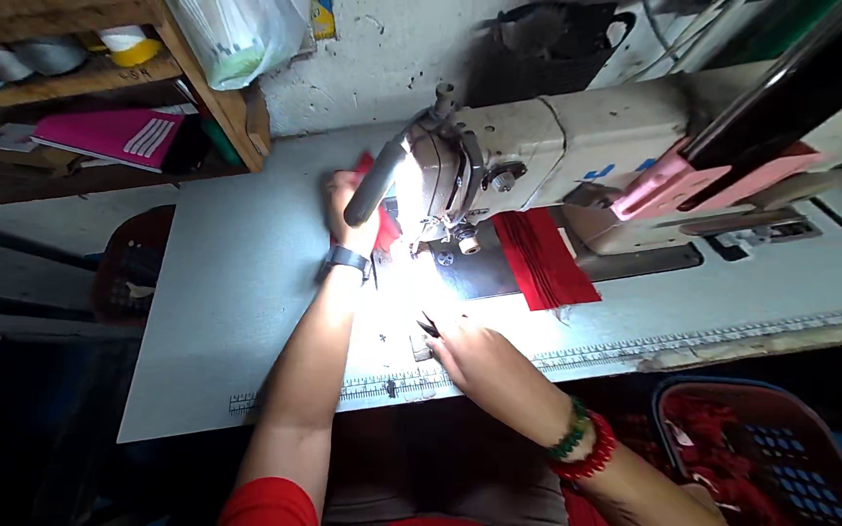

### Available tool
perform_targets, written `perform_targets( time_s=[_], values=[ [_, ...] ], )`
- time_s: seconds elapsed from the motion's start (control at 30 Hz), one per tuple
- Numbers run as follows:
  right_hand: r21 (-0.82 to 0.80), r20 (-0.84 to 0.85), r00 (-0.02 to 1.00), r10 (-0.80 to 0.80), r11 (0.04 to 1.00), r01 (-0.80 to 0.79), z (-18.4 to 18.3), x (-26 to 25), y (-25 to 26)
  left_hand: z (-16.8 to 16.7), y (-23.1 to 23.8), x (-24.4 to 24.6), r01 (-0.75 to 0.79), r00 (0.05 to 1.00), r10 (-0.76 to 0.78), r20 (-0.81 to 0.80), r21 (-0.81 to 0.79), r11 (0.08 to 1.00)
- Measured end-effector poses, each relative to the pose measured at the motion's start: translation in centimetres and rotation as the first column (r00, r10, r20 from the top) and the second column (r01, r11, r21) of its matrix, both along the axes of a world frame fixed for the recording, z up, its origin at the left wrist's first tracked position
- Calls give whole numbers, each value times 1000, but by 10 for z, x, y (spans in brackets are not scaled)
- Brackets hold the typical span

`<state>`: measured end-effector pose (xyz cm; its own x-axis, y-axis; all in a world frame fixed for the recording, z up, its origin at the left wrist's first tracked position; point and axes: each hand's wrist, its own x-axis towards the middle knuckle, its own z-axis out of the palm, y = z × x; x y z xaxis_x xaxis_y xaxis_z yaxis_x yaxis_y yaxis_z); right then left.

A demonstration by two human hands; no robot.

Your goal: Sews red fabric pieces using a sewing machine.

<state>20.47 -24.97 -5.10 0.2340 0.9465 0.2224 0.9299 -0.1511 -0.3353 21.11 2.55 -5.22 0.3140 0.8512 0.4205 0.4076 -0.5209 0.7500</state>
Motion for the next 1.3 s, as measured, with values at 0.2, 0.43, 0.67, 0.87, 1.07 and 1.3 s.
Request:
perform_targets(
  time_s=[0.2,0.43,0.67,0.87,1.07,1.3],
  values=[
    [18,-72,991,-114,993,116,12,-15,92,10,16,-72,-179,888,221,404,-139,974],
    [-260,-258,932,-257,947,189,39,-14,122,23,-16,-94,-165,875,264,406,-262,951],
    [28,-991,132,19,998,63,14,-11,136,46,-60,-153,431,448,165,879,-374,821],
    [275,-757,600,259,959,-67,44,-28,107,24,-94,-212,186,817,7,576,-276,943],
    [83,-363,701,614,770,-632,93,-32,1,64,-144,-243,697,715,-698,30,36,716],
    [-20,-274,808,522,837,-547,78,-4,-77,51,-177,-207,951,138,-980,-145,-258,172]
  ],
)
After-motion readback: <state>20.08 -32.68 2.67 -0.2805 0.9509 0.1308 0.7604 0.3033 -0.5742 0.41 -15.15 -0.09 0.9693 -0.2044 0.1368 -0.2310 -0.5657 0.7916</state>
